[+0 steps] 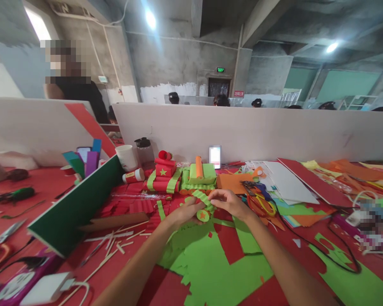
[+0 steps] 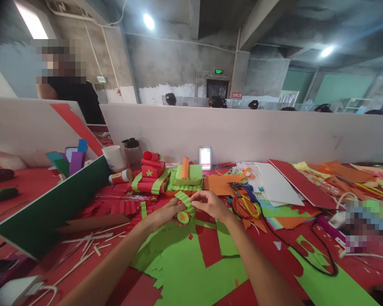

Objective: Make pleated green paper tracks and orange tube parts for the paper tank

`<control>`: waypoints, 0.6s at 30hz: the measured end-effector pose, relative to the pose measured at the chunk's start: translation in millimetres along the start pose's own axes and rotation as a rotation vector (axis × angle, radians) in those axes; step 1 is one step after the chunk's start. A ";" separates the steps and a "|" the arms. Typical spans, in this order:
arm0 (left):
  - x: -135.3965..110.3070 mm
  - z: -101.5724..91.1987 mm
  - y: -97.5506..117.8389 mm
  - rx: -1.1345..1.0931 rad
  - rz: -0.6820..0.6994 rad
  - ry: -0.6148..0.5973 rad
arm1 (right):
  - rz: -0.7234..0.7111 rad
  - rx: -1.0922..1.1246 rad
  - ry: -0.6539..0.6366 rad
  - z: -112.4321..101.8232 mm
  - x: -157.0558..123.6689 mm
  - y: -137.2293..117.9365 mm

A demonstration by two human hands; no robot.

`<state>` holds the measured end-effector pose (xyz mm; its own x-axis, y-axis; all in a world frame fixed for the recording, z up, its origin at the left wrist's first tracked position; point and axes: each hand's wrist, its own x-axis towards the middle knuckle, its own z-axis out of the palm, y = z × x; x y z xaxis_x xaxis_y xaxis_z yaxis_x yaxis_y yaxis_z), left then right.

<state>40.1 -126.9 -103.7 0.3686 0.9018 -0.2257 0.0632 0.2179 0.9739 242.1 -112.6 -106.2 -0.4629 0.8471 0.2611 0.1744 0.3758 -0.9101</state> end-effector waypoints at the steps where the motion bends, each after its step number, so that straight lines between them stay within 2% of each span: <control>1: 0.5 -0.1 -0.4 0.018 0.004 0.008 | -0.011 0.005 0.000 -0.1 0.0 -0.6; 7: 1.6 -0.8 -3.2 0.058 -0.023 0.079 | -0.039 0.050 0.023 0.8 2.1 0.2; 12: 1.7 0.2 -2.5 0.027 0.002 0.091 | -0.054 0.005 0.006 1.1 2.7 0.6; 15: 4.1 0.0 -3.3 0.016 0.014 0.057 | -0.065 0.000 0.001 0.4 2.0 0.0; 18: 6.5 -1.2 -6.1 0.004 0.012 0.069 | -0.029 0.026 -0.021 -0.9 1.2 0.6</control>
<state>41.0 -121.9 -111.1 0.3046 0.9280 -0.2146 0.0631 0.2051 0.9767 242.4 -111.0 -106.2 -0.4857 0.8278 0.2809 0.1384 0.3901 -0.9103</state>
